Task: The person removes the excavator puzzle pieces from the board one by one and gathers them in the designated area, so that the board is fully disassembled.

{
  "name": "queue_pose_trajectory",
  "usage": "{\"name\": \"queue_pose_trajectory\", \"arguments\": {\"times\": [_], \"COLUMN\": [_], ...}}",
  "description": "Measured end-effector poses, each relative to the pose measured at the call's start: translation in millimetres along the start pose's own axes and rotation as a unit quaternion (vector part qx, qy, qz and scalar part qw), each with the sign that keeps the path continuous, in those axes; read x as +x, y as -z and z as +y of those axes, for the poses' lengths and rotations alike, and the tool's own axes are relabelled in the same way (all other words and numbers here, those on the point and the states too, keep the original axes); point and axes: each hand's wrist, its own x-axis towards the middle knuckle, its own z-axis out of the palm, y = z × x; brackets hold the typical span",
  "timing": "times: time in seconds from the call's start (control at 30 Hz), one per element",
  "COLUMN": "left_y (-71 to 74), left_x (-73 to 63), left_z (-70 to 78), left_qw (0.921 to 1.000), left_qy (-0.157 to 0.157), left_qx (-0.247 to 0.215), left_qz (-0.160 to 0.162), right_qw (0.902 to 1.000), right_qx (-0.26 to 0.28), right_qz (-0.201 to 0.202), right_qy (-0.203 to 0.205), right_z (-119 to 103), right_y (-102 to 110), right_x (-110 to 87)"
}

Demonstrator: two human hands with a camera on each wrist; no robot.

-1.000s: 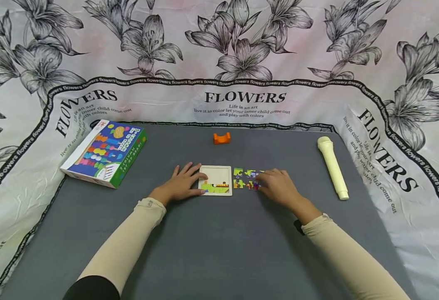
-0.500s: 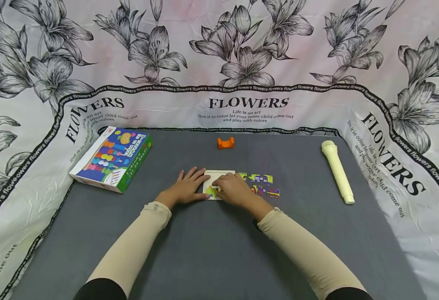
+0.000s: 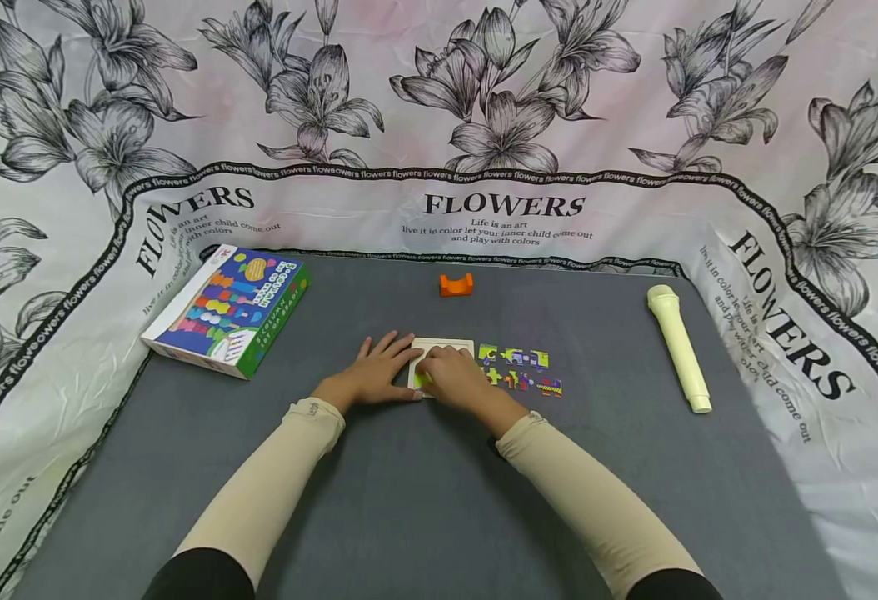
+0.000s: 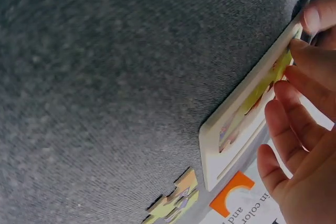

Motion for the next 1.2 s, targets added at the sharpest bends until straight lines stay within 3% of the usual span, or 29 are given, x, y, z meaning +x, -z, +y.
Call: {"name": "queue_pose_trajectory", "arguments": {"times": [0.33, 0.7, 1.0, 1.2], "left_y": [0.6, 2.5, 4.4, 3.9], "left_x": [-0.9, -0.2, -0.8, 0.4], "left_z": [-0.5, 0.1, 1.8, 1.0], "left_qw": [1.0, 0.9999, 1.0, 0.9999], "left_qy": [-0.001, 0.002, 0.003, 0.004], "left_qx": [-0.008, -0.015, -0.005, -0.008], "left_qz": [0.002, -0.002, -0.005, -0.012], "right_qw": [0.9999, 0.9992, 0.9971, 0.9933], "right_qx": [0.015, 0.032, 0.07, 0.103], "right_qz": [-0.003, 0.02, 0.018, 0.042], "right_qy": [-0.007, -0.013, -0.024, -0.029], "right_z": [0.4, -0.6, 0.6, 2.6], "right_y": [1.5, 3.2, 6.2, 7.2], "right_x": [3.9, 5.5, 8.1, 8.8]}}
